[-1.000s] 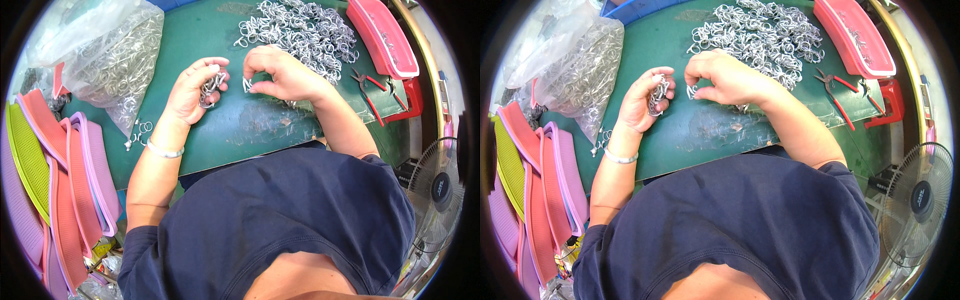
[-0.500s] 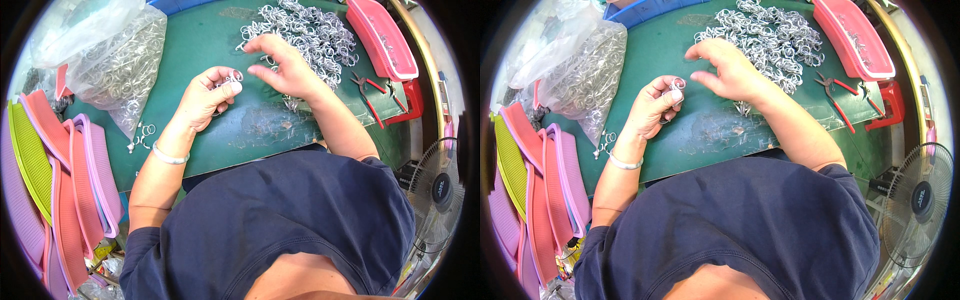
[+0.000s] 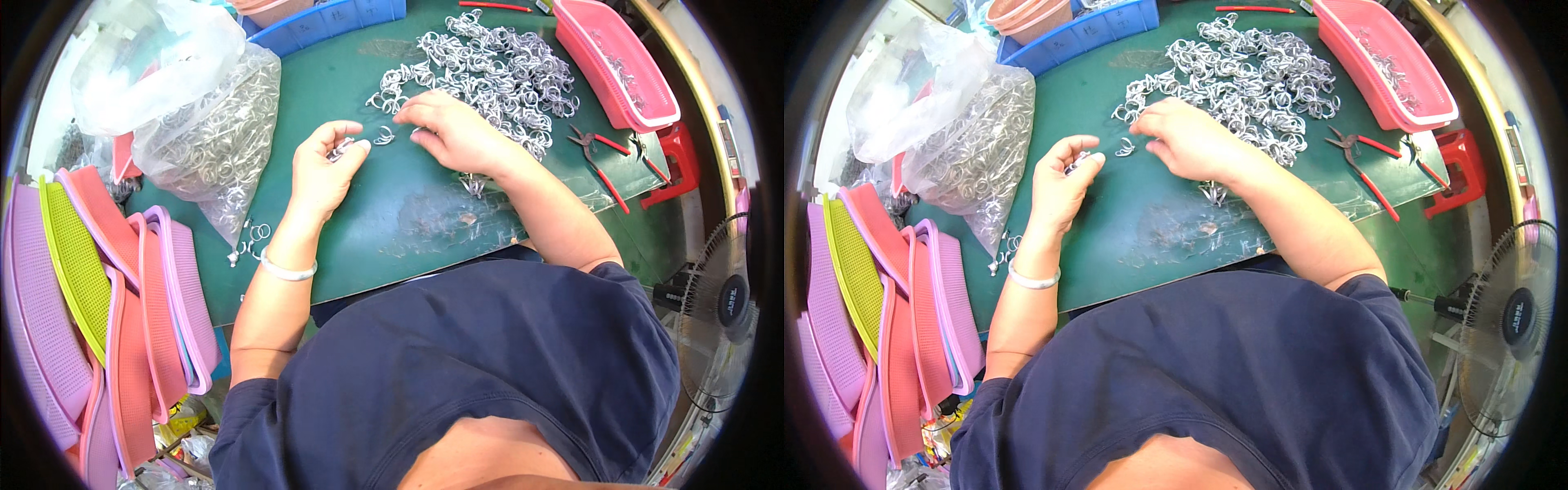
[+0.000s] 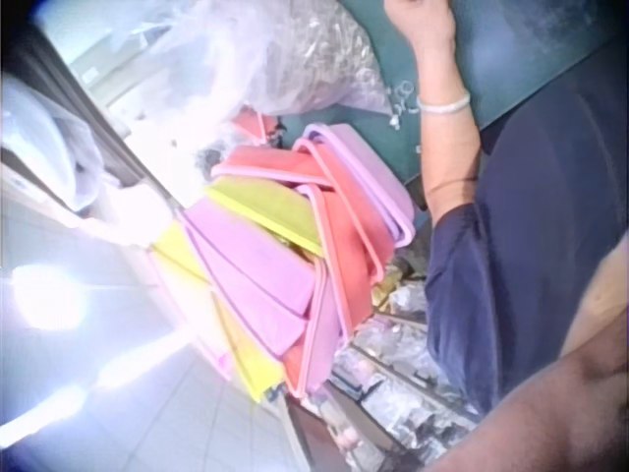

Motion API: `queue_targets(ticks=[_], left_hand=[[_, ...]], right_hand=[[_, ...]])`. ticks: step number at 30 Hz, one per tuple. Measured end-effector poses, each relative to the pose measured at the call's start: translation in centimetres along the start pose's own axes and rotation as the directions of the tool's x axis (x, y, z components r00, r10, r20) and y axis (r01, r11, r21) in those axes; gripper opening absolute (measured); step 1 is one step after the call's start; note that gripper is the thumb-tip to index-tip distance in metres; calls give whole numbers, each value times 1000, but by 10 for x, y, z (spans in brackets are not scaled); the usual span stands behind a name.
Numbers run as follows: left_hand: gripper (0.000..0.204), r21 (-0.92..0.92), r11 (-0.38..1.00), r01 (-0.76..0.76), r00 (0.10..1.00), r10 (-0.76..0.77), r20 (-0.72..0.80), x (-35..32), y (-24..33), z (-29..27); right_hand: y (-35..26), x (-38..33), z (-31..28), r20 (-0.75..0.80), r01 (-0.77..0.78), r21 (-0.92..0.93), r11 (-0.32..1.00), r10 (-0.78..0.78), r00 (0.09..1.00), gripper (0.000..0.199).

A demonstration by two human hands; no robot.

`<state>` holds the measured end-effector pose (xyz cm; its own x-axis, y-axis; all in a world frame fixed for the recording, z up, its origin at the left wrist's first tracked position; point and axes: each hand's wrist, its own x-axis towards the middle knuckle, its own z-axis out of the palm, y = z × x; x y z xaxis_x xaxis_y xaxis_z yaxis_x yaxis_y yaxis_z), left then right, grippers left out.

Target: The person assembles small metal links by hand, connecting them into a chain structure on a workstation.

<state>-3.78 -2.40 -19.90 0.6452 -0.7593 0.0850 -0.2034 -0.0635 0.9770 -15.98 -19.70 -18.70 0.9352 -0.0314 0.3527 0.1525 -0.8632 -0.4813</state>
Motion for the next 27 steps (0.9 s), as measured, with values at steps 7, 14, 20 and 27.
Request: queue_targets(ticks=[7, 14, 20, 27], left_hand=[[39, 749, 653, -109, 987, -17, 158, 19, 19, 26], [30, 779, 615, -118, 989, 1, 149, 11, 30, 13], [25, 720, 502, -479, 813, 562, 149, 1, 119, -17], [41, 985, 162, 63, 738, 657, -155, 53, 219, -105]], right_hand=[[15, 7, 11, -130, -7, -284, 959, -31, 991, 47], [0, 21, 7, 9, -68, -322, 944, 75, 997, 52], [4, 32, 20, 62, 10, -398, 917, 16, 998, 37], [14, 24, 18, 16, 57, -319, 946, -54, 998, 20]])
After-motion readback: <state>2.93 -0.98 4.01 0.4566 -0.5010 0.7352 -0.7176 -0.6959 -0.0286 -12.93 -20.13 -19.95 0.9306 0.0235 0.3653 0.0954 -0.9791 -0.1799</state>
